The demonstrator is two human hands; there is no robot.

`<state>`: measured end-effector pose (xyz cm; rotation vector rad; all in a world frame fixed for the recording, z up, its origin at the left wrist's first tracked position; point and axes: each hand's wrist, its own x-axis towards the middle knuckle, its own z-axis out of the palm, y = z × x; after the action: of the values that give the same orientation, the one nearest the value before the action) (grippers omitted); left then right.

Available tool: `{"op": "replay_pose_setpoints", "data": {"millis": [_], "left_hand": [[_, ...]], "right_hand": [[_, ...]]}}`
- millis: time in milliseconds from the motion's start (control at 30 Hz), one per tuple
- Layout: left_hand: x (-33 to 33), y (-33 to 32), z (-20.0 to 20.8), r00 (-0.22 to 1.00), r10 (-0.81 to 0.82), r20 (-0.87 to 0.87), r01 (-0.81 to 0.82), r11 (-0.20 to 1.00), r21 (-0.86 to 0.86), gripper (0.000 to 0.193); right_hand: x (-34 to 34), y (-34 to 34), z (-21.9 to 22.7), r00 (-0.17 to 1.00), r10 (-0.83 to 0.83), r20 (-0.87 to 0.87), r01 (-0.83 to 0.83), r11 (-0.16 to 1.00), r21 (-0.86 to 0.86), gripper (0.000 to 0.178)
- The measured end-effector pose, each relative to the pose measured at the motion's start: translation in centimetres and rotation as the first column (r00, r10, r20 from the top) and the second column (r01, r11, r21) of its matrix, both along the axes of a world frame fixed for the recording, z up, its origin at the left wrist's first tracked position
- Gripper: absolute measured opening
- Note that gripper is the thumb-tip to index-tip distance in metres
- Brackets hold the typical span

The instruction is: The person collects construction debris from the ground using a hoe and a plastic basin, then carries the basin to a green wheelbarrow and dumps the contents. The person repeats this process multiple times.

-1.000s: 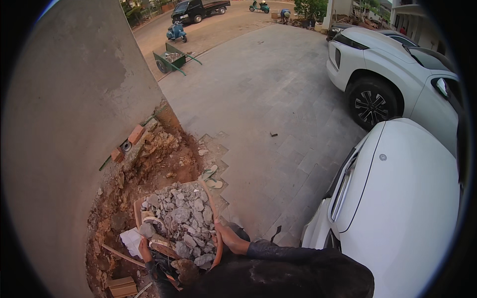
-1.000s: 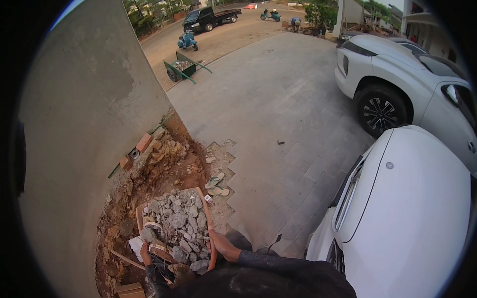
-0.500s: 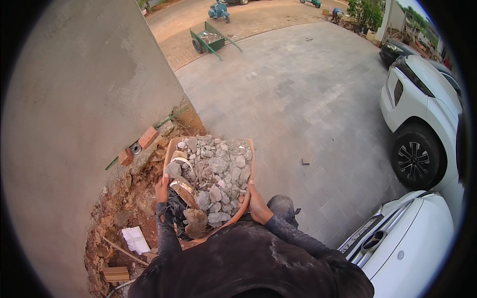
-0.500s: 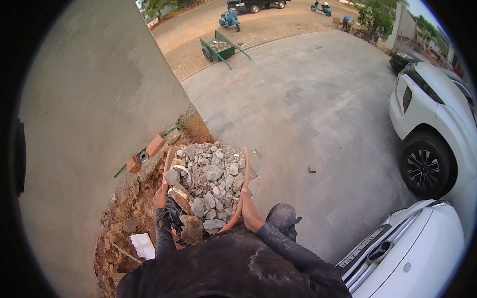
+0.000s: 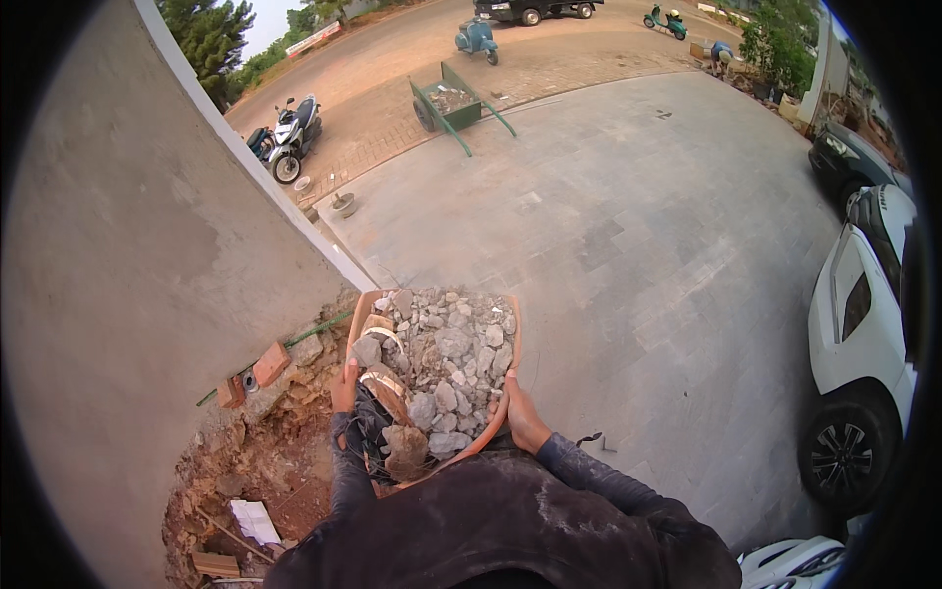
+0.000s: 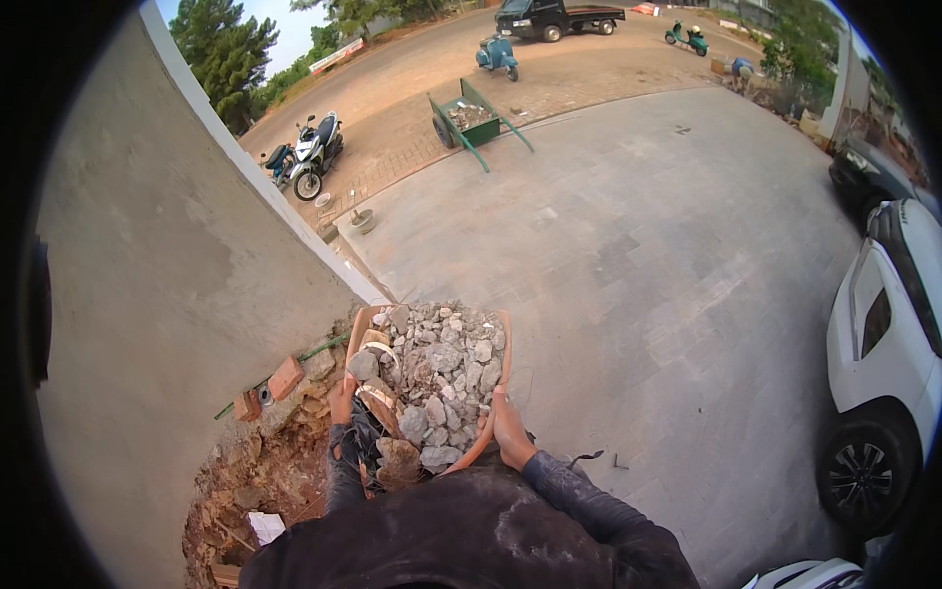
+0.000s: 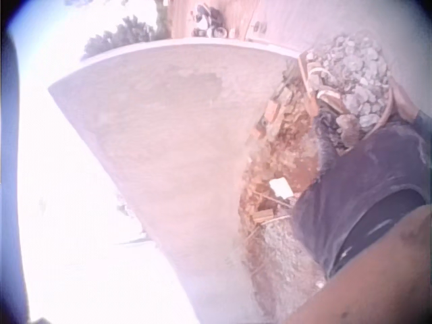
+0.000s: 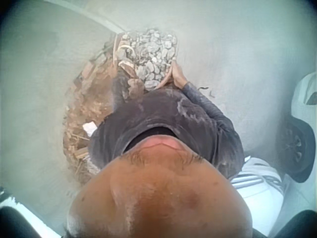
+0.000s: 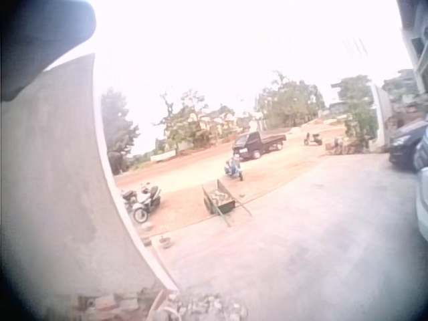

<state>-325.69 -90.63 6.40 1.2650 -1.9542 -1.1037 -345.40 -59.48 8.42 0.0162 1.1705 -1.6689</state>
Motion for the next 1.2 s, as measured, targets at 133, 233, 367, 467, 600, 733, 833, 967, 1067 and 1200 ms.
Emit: {"op": "replay_pose_setpoints", "data": {"millis": [133, 233, 367, 467, 600, 733, 833, 967, 1067, 1200], "left_hand": [[-10.5, -5.5, -0.8, 1.0, -0.02, -0.023, 0.019, 0.999, -0.037, 0.057], [-18.2, -10.8, -5.1, 0.999, 0.003, -0.051, -0.004, 0.999, -0.033, 0.057], [-32.5, -18.5, -8.5, 0.995, 0.096, -0.04, -0.099, 0.992, -0.084, 0.061], [-40.5, -24.8, -7.2, 0.997, 0.064, 0.038, -0.063, 0.998, -0.031, 0.063], [-50.9, -30.1, -4.8, 0.997, 0.046, 0.062, -0.045, 0.999, -0.024, 0.065], [-61.2, -36.7, -6.6, 0.995, 0.08, 0.058, -0.075, 0.994, -0.078, 0.061], [-69.5, -40.8, -8.8, 0.988, 0.115, -0.106, -0.121, 0.991, -0.052, 0.057], [-74.8, -48.9, -10.6, 0.982, 0.176, -0.075, -0.187, 0.965, -0.182, 0.054], [-85.3, -51.2, -9.7, 0.976, 0.176, -0.124, -0.189, 0.977, -0.103, 0.053], [-91.3, -56.0, -10.7, 0.974, 0.195, -0.118, -0.201, 0.979, -0.042, 0.053]], "right_hand": [[-11.8, -5.5, -2.0, 0.998, 0.028, 0.047, -0.027, 0.999, -0.029, 0.052], [-20.2, -11.1, -6.3, 0.997, 0.056, 0.056, -0.053, 0.997, -0.062, 0.052], [-35.0, -21.4, -10.9, 0.999, 0.045, 0.016, -0.042, 0.992, -0.123, 0.052], [-42.0, -25.9, -9.9, 0.996, 0.033, 0.08, -0.024, 0.993, -0.111, 0.053], [-52.6, -32.1, -8.6, 0.993, 0.065, 0.1, -0.052, 0.99, -0.128, 0.053], [-63.8, -39.5, -10.8, 0.992, 0.083, 0.096, -0.073, 0.992, -0.103, 0.053], [-74.2, -45.6, -11.8, 0.992, 0.128, 0.014, -0.126, 0.988, -0.088, 0.053], [-82.9, -53.5, -10.9, 0.949, 0.313, -0.035, -0.315, 0.947, -0.064, 0.052], [-93.5, -57.9, -8.3, 0.957, 0.277, -0.088, -0.28, 0.96, -0.018, 0.052], [-99.0, -63.9, -11.9, 0.96, 0.274, -0.052, -0.276, 0.96, -0.048, 0.053]]}}
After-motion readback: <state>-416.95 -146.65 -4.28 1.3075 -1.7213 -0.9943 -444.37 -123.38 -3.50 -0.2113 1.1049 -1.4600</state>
